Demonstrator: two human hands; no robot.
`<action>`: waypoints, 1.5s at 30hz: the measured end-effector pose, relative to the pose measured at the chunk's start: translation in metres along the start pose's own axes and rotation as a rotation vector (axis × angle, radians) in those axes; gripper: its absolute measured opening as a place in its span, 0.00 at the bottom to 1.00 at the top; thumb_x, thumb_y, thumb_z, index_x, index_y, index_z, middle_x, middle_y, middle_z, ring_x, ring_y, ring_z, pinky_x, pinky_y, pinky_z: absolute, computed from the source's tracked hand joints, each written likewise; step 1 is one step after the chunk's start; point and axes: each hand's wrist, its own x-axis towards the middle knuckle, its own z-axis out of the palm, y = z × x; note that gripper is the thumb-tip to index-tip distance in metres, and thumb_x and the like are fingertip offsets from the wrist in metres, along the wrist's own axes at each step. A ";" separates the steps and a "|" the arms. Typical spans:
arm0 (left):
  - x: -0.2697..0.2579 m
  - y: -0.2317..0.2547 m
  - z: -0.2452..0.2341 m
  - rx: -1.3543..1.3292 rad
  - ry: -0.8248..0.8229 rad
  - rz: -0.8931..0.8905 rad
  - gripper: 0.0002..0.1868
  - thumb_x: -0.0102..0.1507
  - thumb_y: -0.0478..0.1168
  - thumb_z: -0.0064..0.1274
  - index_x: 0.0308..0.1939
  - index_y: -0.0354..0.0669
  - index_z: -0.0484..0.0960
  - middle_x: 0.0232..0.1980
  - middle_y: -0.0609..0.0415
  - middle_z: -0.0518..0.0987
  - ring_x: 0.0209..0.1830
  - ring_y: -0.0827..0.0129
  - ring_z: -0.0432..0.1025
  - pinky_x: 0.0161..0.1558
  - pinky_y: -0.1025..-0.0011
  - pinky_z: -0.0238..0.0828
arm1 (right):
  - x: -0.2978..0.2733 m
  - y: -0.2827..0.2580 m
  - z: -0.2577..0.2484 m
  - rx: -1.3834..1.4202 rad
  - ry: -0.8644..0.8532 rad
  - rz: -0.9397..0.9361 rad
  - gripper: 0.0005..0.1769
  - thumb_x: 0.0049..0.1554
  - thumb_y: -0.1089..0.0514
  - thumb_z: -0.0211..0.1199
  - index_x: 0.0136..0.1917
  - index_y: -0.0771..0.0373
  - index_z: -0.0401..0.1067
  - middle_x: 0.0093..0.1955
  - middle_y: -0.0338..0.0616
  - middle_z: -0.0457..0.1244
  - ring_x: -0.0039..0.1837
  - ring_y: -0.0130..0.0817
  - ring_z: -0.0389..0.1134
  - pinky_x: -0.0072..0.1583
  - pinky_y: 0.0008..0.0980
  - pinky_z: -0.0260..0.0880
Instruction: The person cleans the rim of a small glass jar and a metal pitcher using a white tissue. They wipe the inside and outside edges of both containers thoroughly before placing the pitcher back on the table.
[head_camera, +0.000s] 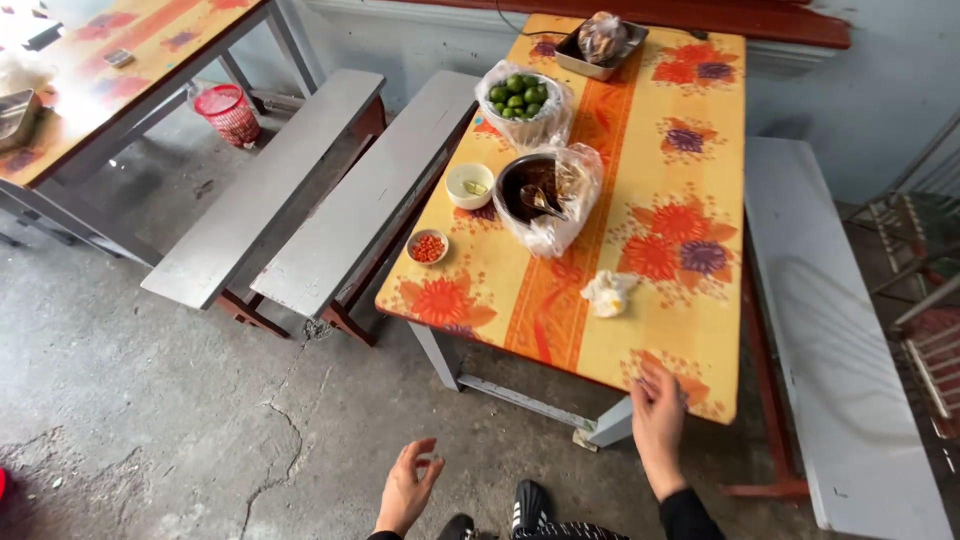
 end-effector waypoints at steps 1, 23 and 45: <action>0.007 0.014 -0.010 0.020 0.028 -0.012 0.21 0.61 0.52 0.53 0.57 0.58 0.78 0.57 0.63 0.80 0.49 0.71 0.82 0.51 0.69 0.76 | 0.026 -0.022 0.020 0.105 -0.071 -0.016 0.17 0.60 0.61 0.60 0.62 0.64 0.67 0.62 0.49 0.64 0.65 0.38 0.66 0.64 0.32 0.64; 0.334 0.270 -0.055 -0.331 -0.387 0.311 0.37 0.62 0.54 0.62 0.69 0.41 0.67 0.66 0.35 0.71 0.61 0.41 0.73 0.65 0.38 0.59 | 0.266 -0.150 0.152 0.551 0.216 0.333 0.06 0.61 0.55 0.64 0.51 0.54 0.71 0.52 0.38 0.65 0.55 0.32 0.66 0.56 0.31 0.69; 0.395 0.313 -0.048 -0.337 -0.530 0.366 0.30 0.63 0.51 0.40 0.67 0.42 0.61 0.61 0.41 0.72 0.58 0.55 0.72 0.60 0.58 0.71 | 0.196 -0.220 0.132 0.384 -0.391 0.143 0.07 0.60 0.60 0.53 0.51 0.61 0.69 0.67 0.52 0.64 0.63 0.42 0.71 0.58 0.39 0.80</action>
